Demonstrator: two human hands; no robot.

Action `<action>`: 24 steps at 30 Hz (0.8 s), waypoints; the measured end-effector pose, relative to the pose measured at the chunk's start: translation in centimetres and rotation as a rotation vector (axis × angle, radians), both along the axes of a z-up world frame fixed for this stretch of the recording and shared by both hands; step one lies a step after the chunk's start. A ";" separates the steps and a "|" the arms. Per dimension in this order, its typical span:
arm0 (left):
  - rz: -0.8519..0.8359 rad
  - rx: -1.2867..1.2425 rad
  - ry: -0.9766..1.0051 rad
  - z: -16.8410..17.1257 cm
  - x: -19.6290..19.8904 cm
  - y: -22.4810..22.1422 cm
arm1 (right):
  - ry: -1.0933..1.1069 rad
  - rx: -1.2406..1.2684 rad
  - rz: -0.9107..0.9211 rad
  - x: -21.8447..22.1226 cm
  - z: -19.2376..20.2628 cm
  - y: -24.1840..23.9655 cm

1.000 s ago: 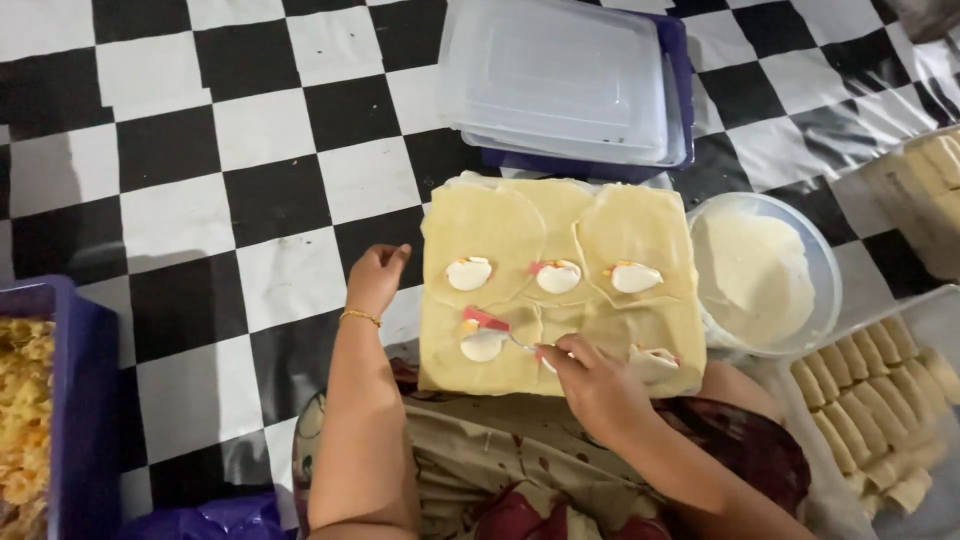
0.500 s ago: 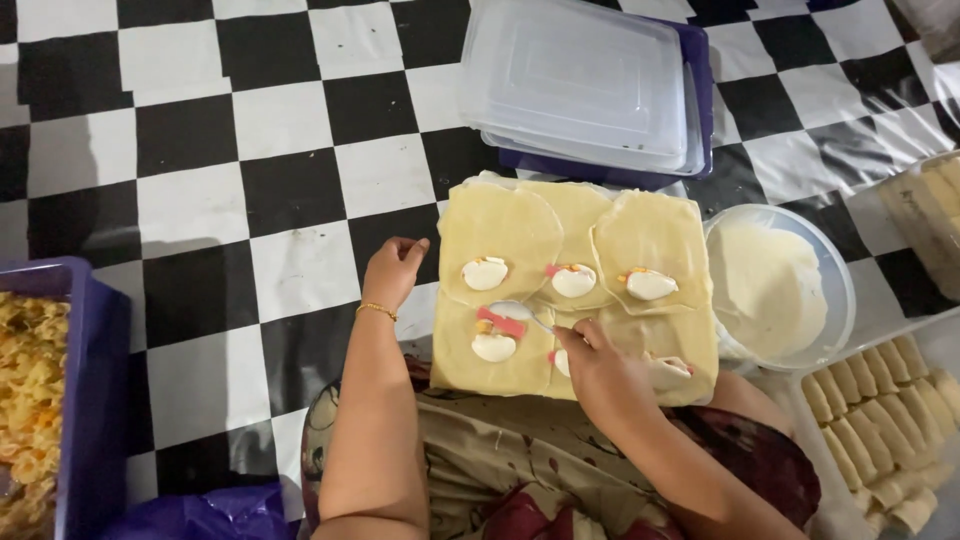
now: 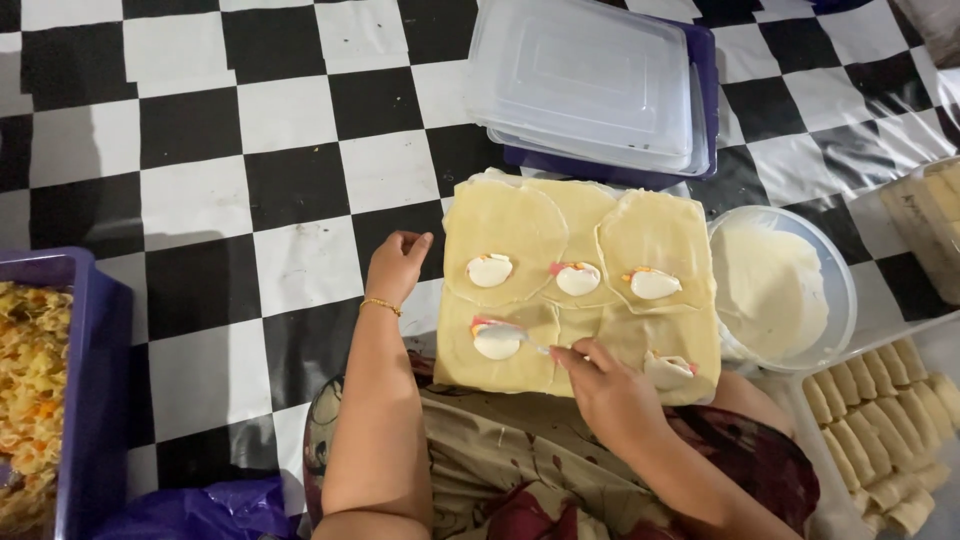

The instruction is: The person is preparing rolled food items by spreading a white filling onto dough sheets and rolling them into cylinders.

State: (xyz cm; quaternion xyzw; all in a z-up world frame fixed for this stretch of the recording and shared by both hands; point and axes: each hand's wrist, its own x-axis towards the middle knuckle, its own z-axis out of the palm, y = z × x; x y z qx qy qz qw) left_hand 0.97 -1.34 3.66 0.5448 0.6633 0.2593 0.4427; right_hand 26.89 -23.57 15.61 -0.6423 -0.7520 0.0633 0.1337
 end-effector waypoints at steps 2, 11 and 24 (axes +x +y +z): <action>0.009 -0.007 -0.008 0.0 0.0 0.0 | -0.026 0.015 0.000 0.1 0.6 0.7; -0.057 -0.063 0.059 -1.2 -0.4 0.5 | -0.151 0.232 0.035 0.4 -1.8 2.5; -0.052 -0.036 0.059 -1.1 -0.2 0.2 | -0.089 0.214 -0.005 1.0 -1.3 2.2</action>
